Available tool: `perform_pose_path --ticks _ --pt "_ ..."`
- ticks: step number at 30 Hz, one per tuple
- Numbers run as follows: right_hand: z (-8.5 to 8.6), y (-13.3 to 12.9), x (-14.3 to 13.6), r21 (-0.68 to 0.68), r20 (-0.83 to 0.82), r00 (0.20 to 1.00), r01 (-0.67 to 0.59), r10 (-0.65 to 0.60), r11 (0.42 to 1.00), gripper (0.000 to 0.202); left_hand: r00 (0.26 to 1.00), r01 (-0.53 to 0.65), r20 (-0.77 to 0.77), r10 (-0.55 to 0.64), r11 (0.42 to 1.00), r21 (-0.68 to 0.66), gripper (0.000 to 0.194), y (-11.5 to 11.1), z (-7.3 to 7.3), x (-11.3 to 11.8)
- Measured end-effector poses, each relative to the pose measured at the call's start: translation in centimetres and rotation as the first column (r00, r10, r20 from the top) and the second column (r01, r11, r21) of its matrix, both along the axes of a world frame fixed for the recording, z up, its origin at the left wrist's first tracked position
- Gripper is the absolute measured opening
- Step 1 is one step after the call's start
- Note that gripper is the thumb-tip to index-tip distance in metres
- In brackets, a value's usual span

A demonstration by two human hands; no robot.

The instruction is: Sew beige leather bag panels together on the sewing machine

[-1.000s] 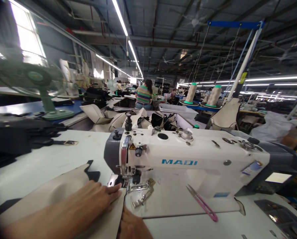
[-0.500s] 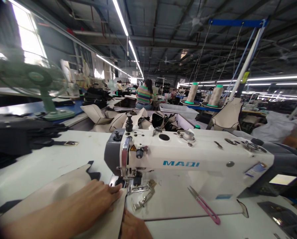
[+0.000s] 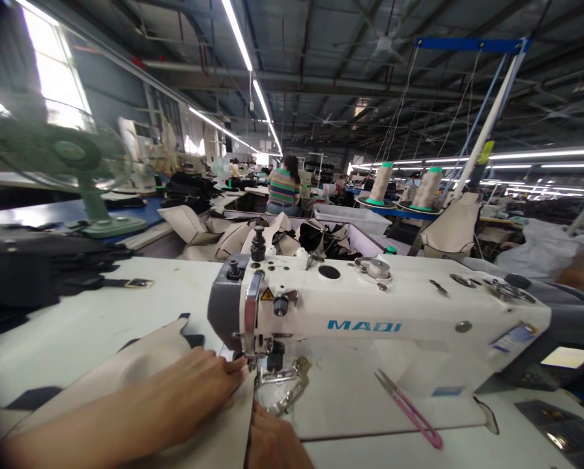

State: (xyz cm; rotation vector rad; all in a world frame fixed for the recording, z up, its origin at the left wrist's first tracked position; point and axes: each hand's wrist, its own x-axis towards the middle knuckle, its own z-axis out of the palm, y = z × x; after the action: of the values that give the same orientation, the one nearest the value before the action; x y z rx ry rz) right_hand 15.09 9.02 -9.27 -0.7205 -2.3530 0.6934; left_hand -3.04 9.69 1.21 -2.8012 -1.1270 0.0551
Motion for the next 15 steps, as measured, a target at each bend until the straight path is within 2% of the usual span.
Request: perform_pose_path --ticks 7,12,15 --pt "1.2 0.0 0.2 -0.02 -0.01 1.0 -0.017 0.017 1.0 0.032 1.0 -0.012 0.029 0.012 1.0 0.013 0.017 0.3 0.8 0.0" --pt "2.0 0.1 0.1 -0.064 0.011 1.0 -0.023 0.024 0.998 0.026 0.999 -0.001 0.038 0.0 1.0 0.018 0.012 0.8 0.2 -0.2" --pt "2.5 -0.3 -0.1 -0.046 0.023 1.0 -0.001 0.002 0.999 0.026 1.0 -0.013 0.028 0.012 1.0 0.007 0.013 0.9 -0.1 -0.3"
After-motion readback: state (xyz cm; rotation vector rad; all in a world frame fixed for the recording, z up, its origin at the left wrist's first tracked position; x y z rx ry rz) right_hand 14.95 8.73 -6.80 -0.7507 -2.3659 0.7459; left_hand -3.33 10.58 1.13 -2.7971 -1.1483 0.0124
